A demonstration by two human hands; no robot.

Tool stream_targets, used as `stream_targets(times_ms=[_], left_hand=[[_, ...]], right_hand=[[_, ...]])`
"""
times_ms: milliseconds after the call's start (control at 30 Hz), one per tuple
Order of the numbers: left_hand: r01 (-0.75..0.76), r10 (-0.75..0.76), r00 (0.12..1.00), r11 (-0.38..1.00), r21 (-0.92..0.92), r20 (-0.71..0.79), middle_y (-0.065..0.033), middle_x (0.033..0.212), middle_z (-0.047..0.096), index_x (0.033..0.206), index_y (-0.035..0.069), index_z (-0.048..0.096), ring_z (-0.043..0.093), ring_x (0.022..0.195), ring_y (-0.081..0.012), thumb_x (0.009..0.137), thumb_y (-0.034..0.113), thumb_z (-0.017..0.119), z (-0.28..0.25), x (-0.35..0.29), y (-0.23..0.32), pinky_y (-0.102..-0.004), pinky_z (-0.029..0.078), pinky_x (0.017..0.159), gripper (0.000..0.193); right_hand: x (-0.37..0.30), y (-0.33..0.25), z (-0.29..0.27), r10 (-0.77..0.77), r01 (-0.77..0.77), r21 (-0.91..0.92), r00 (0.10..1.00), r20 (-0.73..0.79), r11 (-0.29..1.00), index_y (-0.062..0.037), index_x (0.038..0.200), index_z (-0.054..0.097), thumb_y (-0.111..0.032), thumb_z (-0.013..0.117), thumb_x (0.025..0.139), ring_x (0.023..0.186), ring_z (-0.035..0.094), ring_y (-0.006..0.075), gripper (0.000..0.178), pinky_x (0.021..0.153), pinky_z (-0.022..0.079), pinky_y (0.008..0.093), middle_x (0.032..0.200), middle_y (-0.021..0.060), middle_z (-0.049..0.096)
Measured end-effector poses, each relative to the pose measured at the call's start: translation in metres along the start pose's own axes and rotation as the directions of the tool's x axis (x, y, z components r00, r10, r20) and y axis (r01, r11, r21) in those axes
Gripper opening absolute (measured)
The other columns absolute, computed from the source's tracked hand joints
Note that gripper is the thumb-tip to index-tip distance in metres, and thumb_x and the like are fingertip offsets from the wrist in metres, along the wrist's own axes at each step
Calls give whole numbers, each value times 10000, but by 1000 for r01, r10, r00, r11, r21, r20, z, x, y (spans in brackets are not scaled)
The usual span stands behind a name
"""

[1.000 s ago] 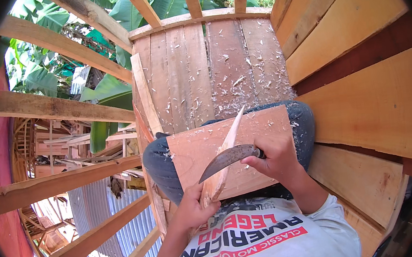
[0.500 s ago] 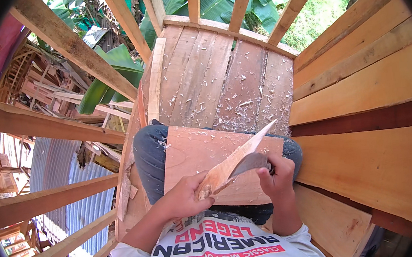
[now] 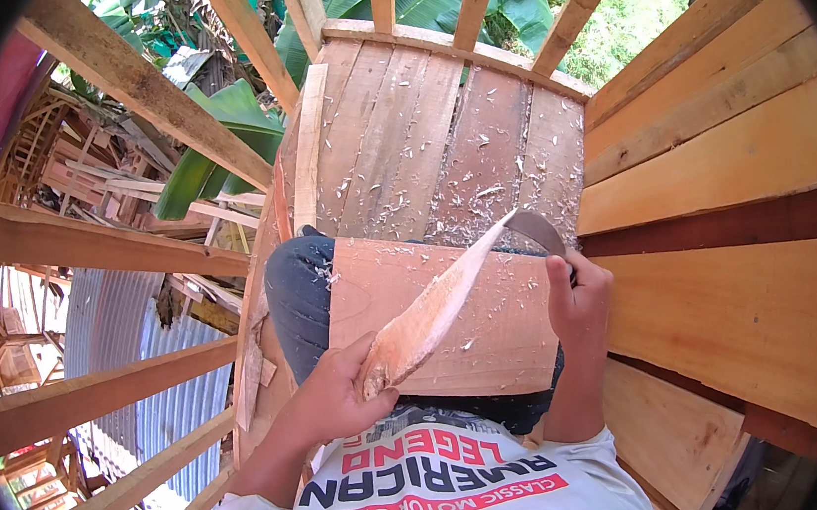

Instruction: The person is sitting on a wooden platform and carving a piece of wood using a curved knife. They hold the wood in their left hand and use the knife in their right hand to shave off thin layers, creating wood shavings that accumulate on the platform.

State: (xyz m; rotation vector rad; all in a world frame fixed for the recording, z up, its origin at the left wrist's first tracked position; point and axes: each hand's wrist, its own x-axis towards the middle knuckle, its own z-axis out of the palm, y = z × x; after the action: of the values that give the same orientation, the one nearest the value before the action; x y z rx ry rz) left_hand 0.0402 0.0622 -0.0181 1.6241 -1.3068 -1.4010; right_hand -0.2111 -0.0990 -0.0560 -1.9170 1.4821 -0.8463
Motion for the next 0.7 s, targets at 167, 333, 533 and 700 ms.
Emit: stream_targets(times_ms=[167, 333, 533, 700], left_hand=[[-24, 24, 999, 1000, 11, -22, -194, 799, 624, 1132, 3, 541, 636, 728, -344, 711, 156, 652, 2, -3, -8, -371, 487, 697, 462], [-45, 44, 999, 999, -7, -30, -210, 783, 615, 1101, 1, 541, 627, 724, -366, 707, 158, 655, -4, -1, -16, -387, 481, 675, 439], [-2, 3, 999, 1000, -20, 47, -206, 773, 618, 1076, -4, 544, 630, 720, -350, 700, 145, 649, -1, 0, -14, -381, 482, 679, 418], [36, -37, 999, 999, 33, 28, -179, 835, 643, 1139, -7, 548, 648, 755, -275, 699, 113, 635, -1, 3, -28, -338, 485, 728, 464]], right_hand=[[-38, -43, 18, -436, 428, 79, 881, 187, 900, 12, 611, 432, -443, 557, 913, 472, 338, 232, 561, 459, 303, 355, 510, 144, 357], [-7, -12, 6, -67, 65, 25, 995, 68, 998, -17, 602, 475, -478, 653, 838, 426, 418, 284, 547, 451, 346, 351, 490, 132, 388], [-32, -25, 26, -308, 306, 38, 942, 130, 951, -19, 596, 464, -475, 610, 873, 424, 410, 292, 554, 440, 329, 358, 491, 143, 379], [-12, -14, 2, -111, 109, 44, 993, 47, 993, 1, 612, 464, -480, 587, 882, 436, 401, 272, 565, 446, 324, 339, 497, 137, 386]])
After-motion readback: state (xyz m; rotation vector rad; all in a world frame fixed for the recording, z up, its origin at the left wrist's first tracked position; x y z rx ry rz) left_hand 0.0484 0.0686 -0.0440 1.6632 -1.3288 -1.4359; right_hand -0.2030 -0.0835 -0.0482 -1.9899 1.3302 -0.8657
